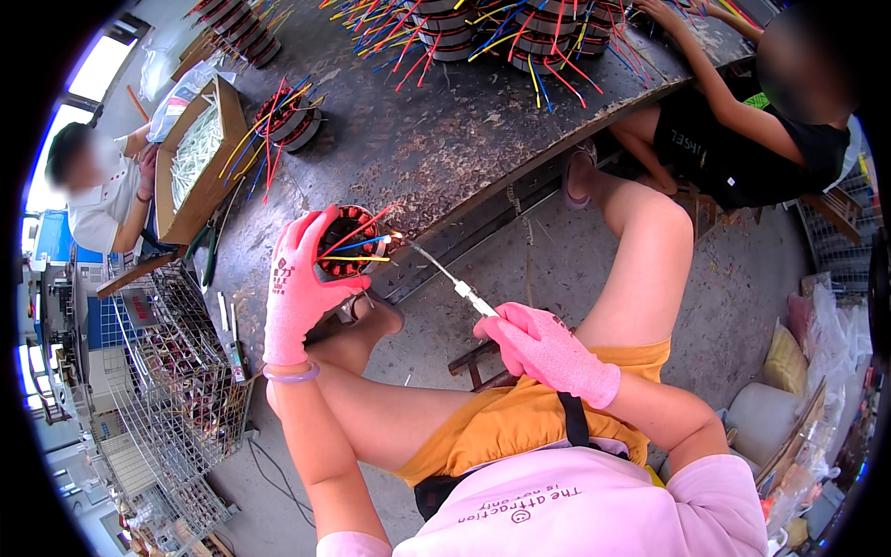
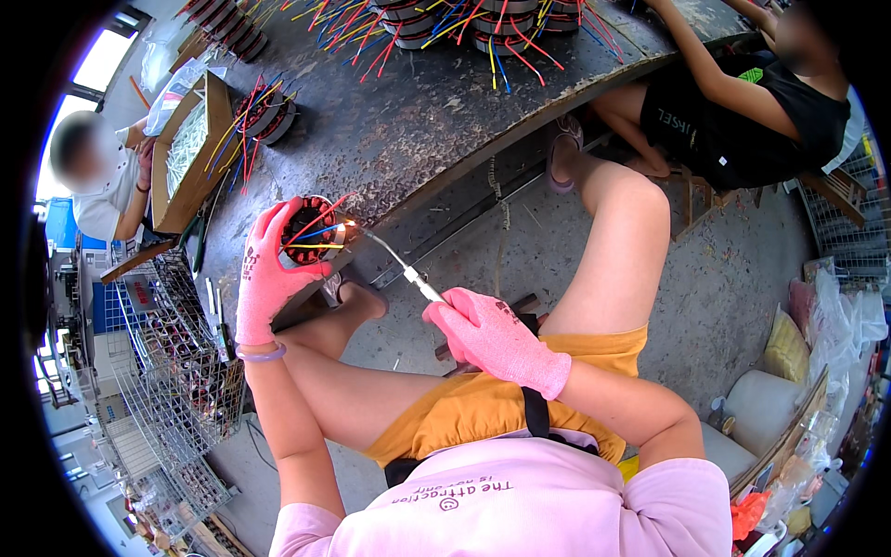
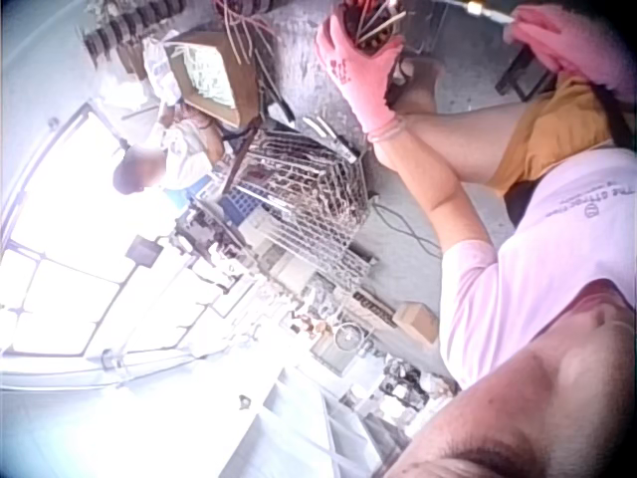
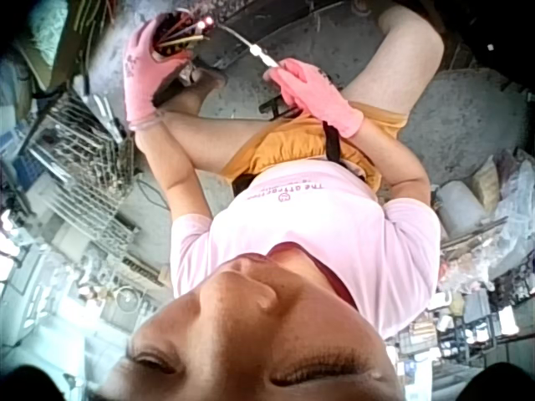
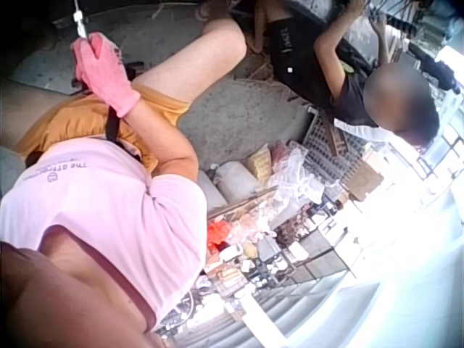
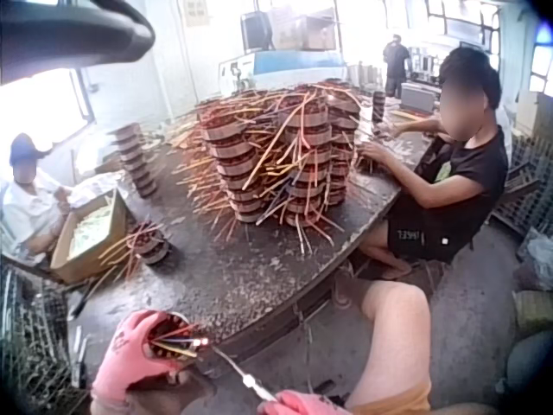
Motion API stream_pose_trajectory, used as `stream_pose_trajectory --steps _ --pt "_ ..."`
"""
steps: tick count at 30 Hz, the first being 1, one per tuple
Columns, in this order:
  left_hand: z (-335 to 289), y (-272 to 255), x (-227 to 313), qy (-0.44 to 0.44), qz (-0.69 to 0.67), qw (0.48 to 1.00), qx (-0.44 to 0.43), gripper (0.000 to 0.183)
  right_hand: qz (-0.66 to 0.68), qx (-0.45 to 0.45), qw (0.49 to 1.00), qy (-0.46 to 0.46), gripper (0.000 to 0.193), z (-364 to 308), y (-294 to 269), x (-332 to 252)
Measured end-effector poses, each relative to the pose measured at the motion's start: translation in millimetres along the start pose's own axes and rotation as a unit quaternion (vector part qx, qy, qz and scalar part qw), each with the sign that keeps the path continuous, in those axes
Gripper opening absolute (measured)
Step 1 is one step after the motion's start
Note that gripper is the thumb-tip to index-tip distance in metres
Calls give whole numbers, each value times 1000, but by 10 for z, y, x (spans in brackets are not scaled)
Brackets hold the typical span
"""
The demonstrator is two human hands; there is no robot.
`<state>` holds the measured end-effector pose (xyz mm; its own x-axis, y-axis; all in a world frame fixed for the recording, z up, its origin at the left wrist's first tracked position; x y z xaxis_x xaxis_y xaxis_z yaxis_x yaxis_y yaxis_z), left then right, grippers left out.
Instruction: The person uses a soldering iron to apply solder to wires connected to motor stators, handling them one at a time and moving finished ones to a pile.
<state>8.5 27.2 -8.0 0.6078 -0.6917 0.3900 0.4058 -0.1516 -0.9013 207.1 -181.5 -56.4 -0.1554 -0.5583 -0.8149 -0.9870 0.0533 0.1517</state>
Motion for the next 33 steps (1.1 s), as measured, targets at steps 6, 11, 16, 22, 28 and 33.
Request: stream_pose_trajectory --steps 6,11,16,22,28,33 --pt "-2 -3 8 -1 0 1000 0 92 -13 1 1000 -7 36 -10 -4 -23" --pt "-10 11 -1 -17 -5 1000 -6 92 -11 -2 1000 5 36 -7 -3 -30" --pt "5 4 1 -21 -18 1000 -14 91 -16 3 1000 1 36 -3 -23 1" --pt "-10 13 16 -16 -17 1000 8 90 9 7 1000 -9 35 0 -36 37" --pt "29 5 2 10 -17 1000 -19 88 20 10 1000 3 35 12 -67 50" --pt "-5 45 -35 1 -15 1000 -16 87 22 12 1000 1 35 12 -62 29"
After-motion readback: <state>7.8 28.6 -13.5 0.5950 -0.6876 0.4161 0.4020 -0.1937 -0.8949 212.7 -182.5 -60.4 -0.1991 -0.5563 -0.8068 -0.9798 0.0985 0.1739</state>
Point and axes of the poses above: each hand's wrist, its own z-axis towards the middle knuckle, its own y-axis out of the palm, x = y × z, the point moved 5 cm from there along z, towards the middle knuckle
